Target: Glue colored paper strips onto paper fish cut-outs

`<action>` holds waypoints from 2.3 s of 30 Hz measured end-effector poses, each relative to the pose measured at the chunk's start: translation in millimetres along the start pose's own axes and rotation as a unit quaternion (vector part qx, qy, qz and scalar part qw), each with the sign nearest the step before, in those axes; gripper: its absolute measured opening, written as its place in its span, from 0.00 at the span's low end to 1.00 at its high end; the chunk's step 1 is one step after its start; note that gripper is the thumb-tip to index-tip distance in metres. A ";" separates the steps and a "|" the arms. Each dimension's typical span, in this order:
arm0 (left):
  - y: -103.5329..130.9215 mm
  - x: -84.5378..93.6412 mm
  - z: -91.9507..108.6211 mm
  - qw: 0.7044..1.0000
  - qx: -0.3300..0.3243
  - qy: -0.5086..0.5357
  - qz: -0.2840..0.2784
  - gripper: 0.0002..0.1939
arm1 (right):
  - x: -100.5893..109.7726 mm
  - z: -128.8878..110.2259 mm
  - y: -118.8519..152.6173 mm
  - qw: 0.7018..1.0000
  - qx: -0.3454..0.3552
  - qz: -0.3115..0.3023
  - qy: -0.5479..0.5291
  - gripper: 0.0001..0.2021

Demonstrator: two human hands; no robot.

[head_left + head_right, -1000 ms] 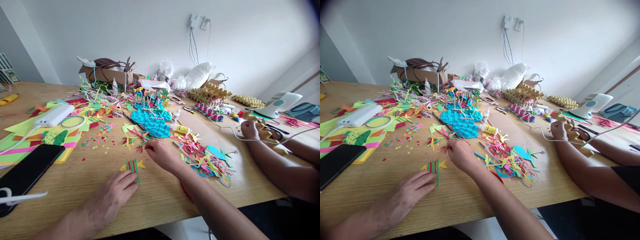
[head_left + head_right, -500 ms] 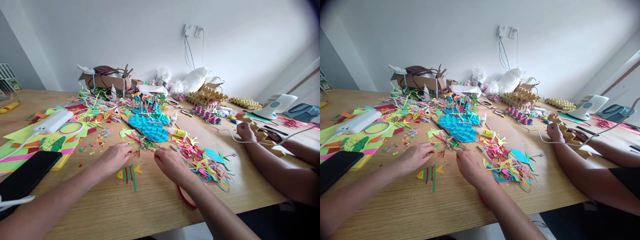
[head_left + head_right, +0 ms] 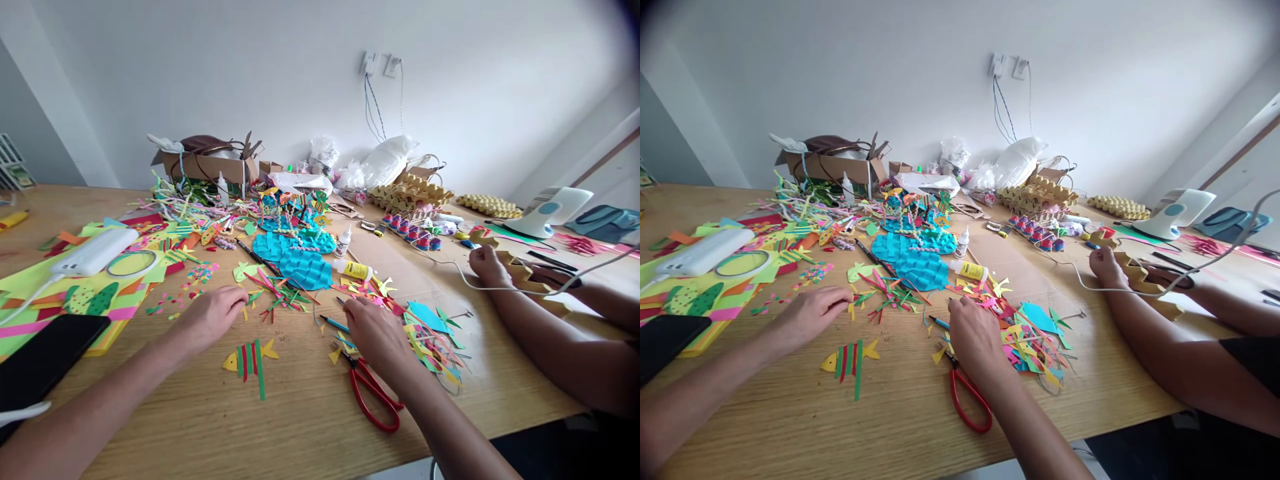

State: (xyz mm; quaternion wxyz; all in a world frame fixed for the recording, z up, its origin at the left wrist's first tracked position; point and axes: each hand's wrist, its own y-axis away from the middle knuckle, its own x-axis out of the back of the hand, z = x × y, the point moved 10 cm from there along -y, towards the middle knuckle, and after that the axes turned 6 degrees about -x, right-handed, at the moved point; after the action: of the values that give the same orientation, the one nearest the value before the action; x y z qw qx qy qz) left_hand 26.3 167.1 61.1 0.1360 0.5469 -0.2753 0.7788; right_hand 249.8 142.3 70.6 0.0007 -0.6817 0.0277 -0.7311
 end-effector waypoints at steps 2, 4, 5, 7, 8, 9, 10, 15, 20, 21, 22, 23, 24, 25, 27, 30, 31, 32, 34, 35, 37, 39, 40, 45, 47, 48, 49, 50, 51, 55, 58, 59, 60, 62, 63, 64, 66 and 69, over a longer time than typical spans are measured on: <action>4.8 10.6 -8.5 0.998 0.016 0.038 0.047 0.12 | 11.2 11.4 1.3 0.998 -0.027 0.052 -0.032 0.11; 8.8 19.9 -16.1 0.994 0.032 0.058 0.089 0.12 | 22.1 12.1 8.5 0.990 -0.026 0.105 -0.095 0.12; 10.5 23.8 -19.2 0.992 0.038 0.062 0.107 0.12 | 25.6 6.9 13.9 0.984 -0.011 0.122 -0.132 0.13; 13.0 30.2 -23.8 0.987 0.046 0.064 0.138 0.12 | 26.5 -16.5 26.9 0.972 0.055 0.117 -0.197 0.13; 13.6 31.8 -24.8 0.986 0.045 0.063 0.149 0.12 | 23.5 -33.8 34.2 0.967 0.100 0.093 -0.214 0.13; 13.9 32.4 -25.0 0.985 0.041 0.062 0.155 0.12 | 19.6 -53.8 42.7 0.962 0.153 0.063 -0.217 0.14; 13.8 31.9 -24.6 0.985 0.035 0.061 0.158 0.12 | 15.4 -75.2 52.8 0.954 0.213 0.031 -0.207 0.14; 12.9 27.4 -20.7 0.986 -0.004 0.048 0.159 0.11 | 11.7 -138.0 82.3 0.925 0.364 -0.007 -0.113 0.08; 13.2 24.7 -25.1 0.988 -0.004 0.027 0.150 0.09 | 13.3 -160.3 75.7 0.915 0.396 -0.002 -0.073 0.08; 13.4 23.8 -25.8 0.989 -0.004 0.025 0.148 0.09 | 11.6 -159.4 68.6 0.921 0.384 -0.006 -0.065 0.08; 13.5 22.3 -26.0 0.989 -0.006 0.024 0.144 0.09 | 9.2 -155.3 58.4 0.930 0.363 -0.012 -0.055 0.08; 13.6 21.0 -25.7 0.990 -0.009 0.025 0.142 0.10 | 6.9 -146.9 44.9 0.944 0.327 -0.017 -0.043 0.08; 13.8 19.5 -25.2 0.990 -0.013 0.026 0.140 0.10 | 4.6 -134.8 29.7 0.958 0.285 -0.021 -0.029 0.09; 14.0 18.3 -24.4 0.990 -0.016 0.028 0.140 0.10 | 1.5 -117.7 12.5 0.973 0.230 -0.032 -0.017 0.10; 14.1 16.0 -23.3 0.990 -0.020 0.034 0.138 0.10 | -0.7 -77.9 -19.5 0.991 0.131 -0.035 0.006 0.11; 14.1 14.3 -23.1 0.989 -0.021 0.044 0.138 0.10 | -1.8 -25.8 -55.2 0.997 0.064 -0.025 0.020 0.13; 14.1 14.2 -23.4 0.989 -0.021 0.047 0.140 0.10 | -4.3 -10.1 -64.4 0.998 0.045 -0.026 0.023 0.13; 14.3 14.4 -23.8 0.988 -0.022 0.049 0.143 0.10 | -7.9 3.3 -72.1 0.999 0.031 -0.031 0.024 0.12; 14.8 15.5 -25.0 0.987 -0.023 0.052 0.152 0.11 | -16.4 20.7 -83.2 0.999 0.020 -0.040 0.022 0.12; 15.1 16.3 -25.6 0.986 -0.024 0.052 0.158 0.11 | -20.9 25.5 -87.1 0.999 0.019 -0.044 0.019 0.12; 15.8 18.1 -26.4 0.984 -0.026 0.053 0.168 0.11 | -29.3 29.5 -92.8 0.998 0.023 -0.052 0.014 0.11; 16.2 19.9 -27.1 0.983 -0.027 0.054 0.173 0.12 | -36.0 28.9 -96.6 0.998 0.031 -0.060 0.009 0.10; 16.4 21.2 -27.7 0.983 -0.025 0.053 0.175 0.12 | -38.6 28.0 -98.3 0.997 0.036 -0.063 0.008 0.10; 17.7 31.0 -31.9 0.980 -0.007 0.048 0.192 0.11 | -47.9 28.7 -106.7 0.996 0.055 -0.077 0.007 0.07; 17.8 33.6 -32.4 0.980 -0.004 0.043 0.196 0.11 | -51.9 29.8 -109.8 0.994 0.064 -0.087 0.004 0.09; 17.7 34.4 -32.2 0.979 -0.004 0.040 0.198 0.11 | -53.6 30.1 -111.0 0.993 0.070 -0.091 0.001 0.10; 17.6 34.8 -32.0 0.979 -0.005 0.038 0.199 0.11 | -55.0 30.3 -112.1 0.993 0.074 -0.094 -0.004 0.11; 17.5 34.9 -31.7 0.979 -0.005 0.036 0.198 0.11 | -55.7 30.4 -113.0 0.993 0.077 -0.094 -0.011 0.11; 17.2 34.6 -31.5 0.980 -0.006 0.035 0.197 0.11 | -55.8 30.6 -113.7 0.993 0.078 -0.091 -0.021 0.10; 17.1 33.0 -31.9 0.980 -0.003 0.041 0.194 0.11 | -48.6 32.3 -113.7 0.992 0.071 -0.058 -0.081 0.02; 17.4 31.3 -33.9 0.979 0.000 0.054 0.196 0.11 | -37.3 36.3 -111.0 0.986 0.056 -0.016 -0.157 0.03; 17.4 30.7 -34.6 0.979 0.001 0.059 0.197 0.11 | -33.5 38.5 -109.6 0.981 0.049 -0.002 -0.189 0.04; 17.4 30.1 -34.9 0.978 0.000 0.063 0.198 0.11 | -30.2 41.1 -107.9 0.973 0.042 0.011 -0.225 0.03; 16.8 28.9 -34.3 0.978 -0.002 0.069 0.198 0.11 | -26.0 47.6 -103.5 0.953 0.021 0.030 -0.300 0.03; 16.4 28.7 -33.2 0.978 -0.003 0.071 0.197 0.11 | -25.4 50.8 -100.6 0.940 0.010 0.034 -0.339 0.05; 16.1 28.8 -31.7 0.978 -0.003 0.075 0.197 0.11 | -25.7 53.4 -97.3 0.925 0.000 0.033 -0.378 0.07; 15.1 29.9 -27.2 0.977 -0.002 0.086 0.195 0.11 | -27.6 55.4 -89.4 0.891 -0.011 0.019 -0.453 0.10; 11.1 30.1 -18.2 0.977 0.012 0.120 0.177 0.11 | -29.8 51.0 -75.4 0.837 -0.012 -0.018 -0.547 0.14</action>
State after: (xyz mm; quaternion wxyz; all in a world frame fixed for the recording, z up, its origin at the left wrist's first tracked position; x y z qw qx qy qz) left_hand -4.5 165.9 81.4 0.0217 0.3934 -0.3397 0.8540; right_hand 305.5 216.8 47.5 -0.0054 -0.9709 0.0194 -0.2385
